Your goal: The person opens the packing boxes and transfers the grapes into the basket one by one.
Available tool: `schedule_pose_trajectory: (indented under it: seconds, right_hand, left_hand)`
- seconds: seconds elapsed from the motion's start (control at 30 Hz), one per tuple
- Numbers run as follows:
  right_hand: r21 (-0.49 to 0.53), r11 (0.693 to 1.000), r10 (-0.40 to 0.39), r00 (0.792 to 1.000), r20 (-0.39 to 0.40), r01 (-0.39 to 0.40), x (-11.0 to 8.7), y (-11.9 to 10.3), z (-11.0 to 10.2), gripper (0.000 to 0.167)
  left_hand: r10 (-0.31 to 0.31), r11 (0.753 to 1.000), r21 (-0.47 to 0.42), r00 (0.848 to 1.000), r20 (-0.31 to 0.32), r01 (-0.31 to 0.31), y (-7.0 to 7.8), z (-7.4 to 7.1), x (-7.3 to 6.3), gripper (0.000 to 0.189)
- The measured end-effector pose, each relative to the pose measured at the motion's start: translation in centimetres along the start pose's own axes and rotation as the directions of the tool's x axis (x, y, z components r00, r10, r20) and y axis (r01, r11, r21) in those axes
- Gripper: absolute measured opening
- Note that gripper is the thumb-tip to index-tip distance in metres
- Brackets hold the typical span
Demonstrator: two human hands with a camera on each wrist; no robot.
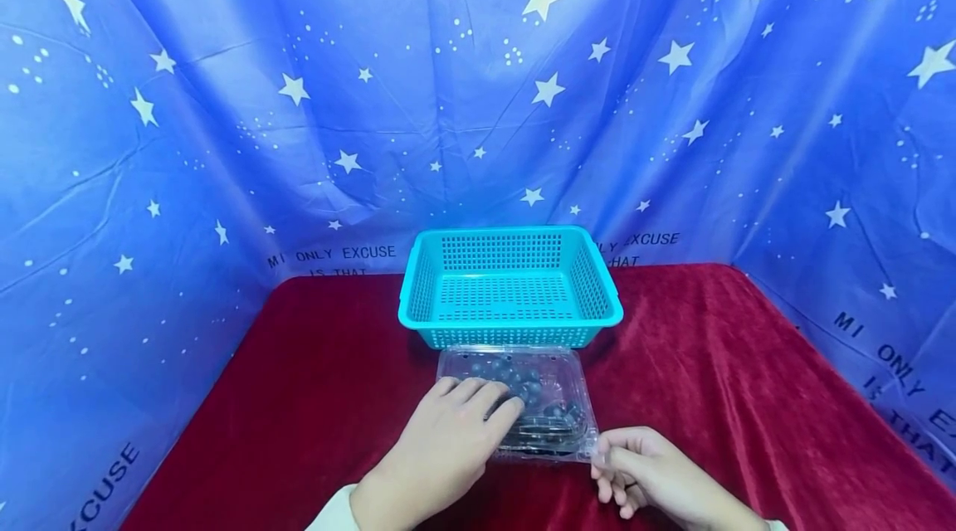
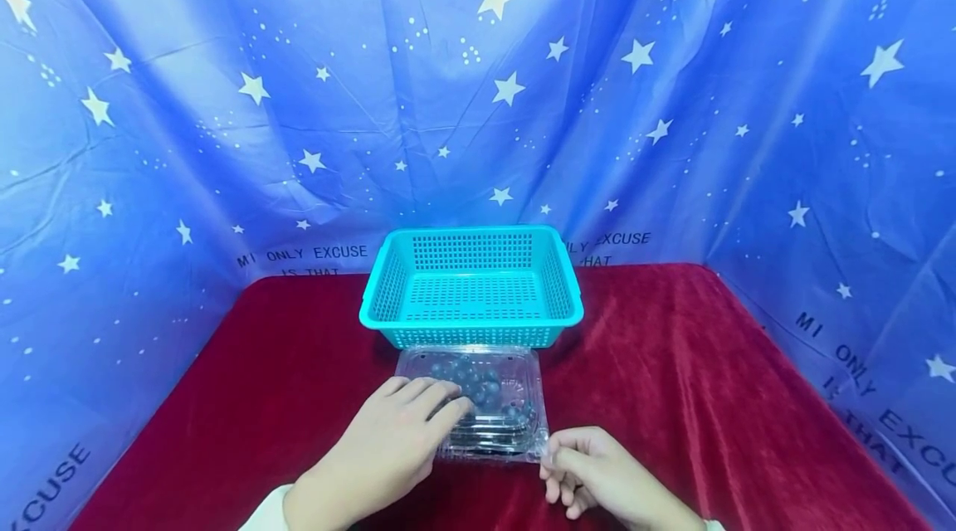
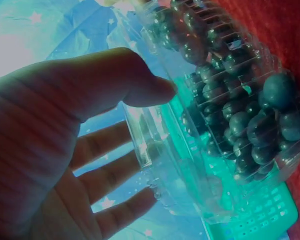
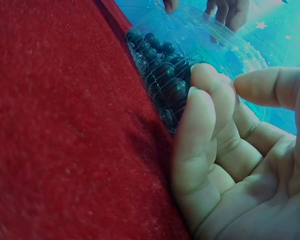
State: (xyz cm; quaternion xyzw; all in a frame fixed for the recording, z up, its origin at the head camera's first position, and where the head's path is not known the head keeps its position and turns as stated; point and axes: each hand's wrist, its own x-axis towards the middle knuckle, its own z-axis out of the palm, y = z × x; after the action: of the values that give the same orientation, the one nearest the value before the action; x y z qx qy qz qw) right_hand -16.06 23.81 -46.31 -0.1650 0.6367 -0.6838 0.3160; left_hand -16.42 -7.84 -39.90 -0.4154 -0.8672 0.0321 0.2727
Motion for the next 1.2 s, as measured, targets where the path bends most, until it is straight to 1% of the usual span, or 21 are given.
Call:
schedule_pose_trajectory:
  seconds: [0.17, 0.27, 0.37, 0.47, 0.63, 0.83, 1.0, 1.1, 1.2]
  right_hand:
    - [-0.018, 0.999, 0.032, 0.999, -0.036, -0.033, 0.0, -0.3, 0.0, 0.023]
    - [-0.021, 0.999, 0.037, 0.999, -0.037, -0.038, -0.1, -0.3, 0.1, 0.021]
    - [-0.019, 0.999, 0.036, 0.999, -0.035, -0.037, -0.1, -0.3, 0.1, 0.022]
    - [-0.02, 0.999, 0.034, 0.999, -0.037, -0.034, 0.0, -0.3, 0.1, 0.022]
    - [-0.038, 0.999, 0.026, 0.999, -0.042, -0.028, 0.2, -0.4, 0.1, 0.021]
    - [-0.037, 0.999, 0.026, 0.999, -0.041, -0.027, 0.1, -0.2, 0.1, 0.021]
    - [-0.028, 0.999, 0.024, 0.999, -0.041, -0.025, 0.1, 0.0, 0.1, 0.022]
    - [-0.033, 0.999, 0.019, 0.999, -0.046, -0.021, 0.0, 0.0, 0.2, 0.022]
    - [-0.033, 0.999, 0.023, 0.999, -0.048, -0.025, 0.0, 0.1, 0.2, 0.02]
  left_hand:
    - [-0.021, 1.0, 0.025, 0.999, 0.038, 0.02, -0.1, -0.2, 0.1, 0.058]
    - [-0.034, 0.999, 0.045, 0.997, 0.069, 0.031, -0.1, -0.3, 0.0, 0.061]
    - [-0.051, 0.998, 0.048, 0.993, 0.105, 0.047, -0.1, -0.5, -0.2, 0.061]
    - [-0.071, 0.997, 0.032, 0.986, 0.149, 0.067, -0.1, -0.8, -0.3, 0.059]
    - [-0.106, 0.994, 0.01, 0.965, 0.24, 0.107, -0.3, -1.1, -0.3, 0.062]
    - [-0.127, 0.99, -0.017, 0.943, 0.307, 0.139, -0.5, -1.4, -0.3, 0.075]
    - [-0.164, 0.979, -0.05, 0.905, 0.391, 0.199, -0.6, -1.5, -0.2, 0.079]
    - [-0.184, 0.972, -0.06, 0.893, 0.412, 0.227, -0.6, -1.6, -0.3, 0.079]
    - [-0.193, 0.969, -0.06, 0.889, 0.416, 0.239, -0.5, -1.8, -0.3, 0.077]
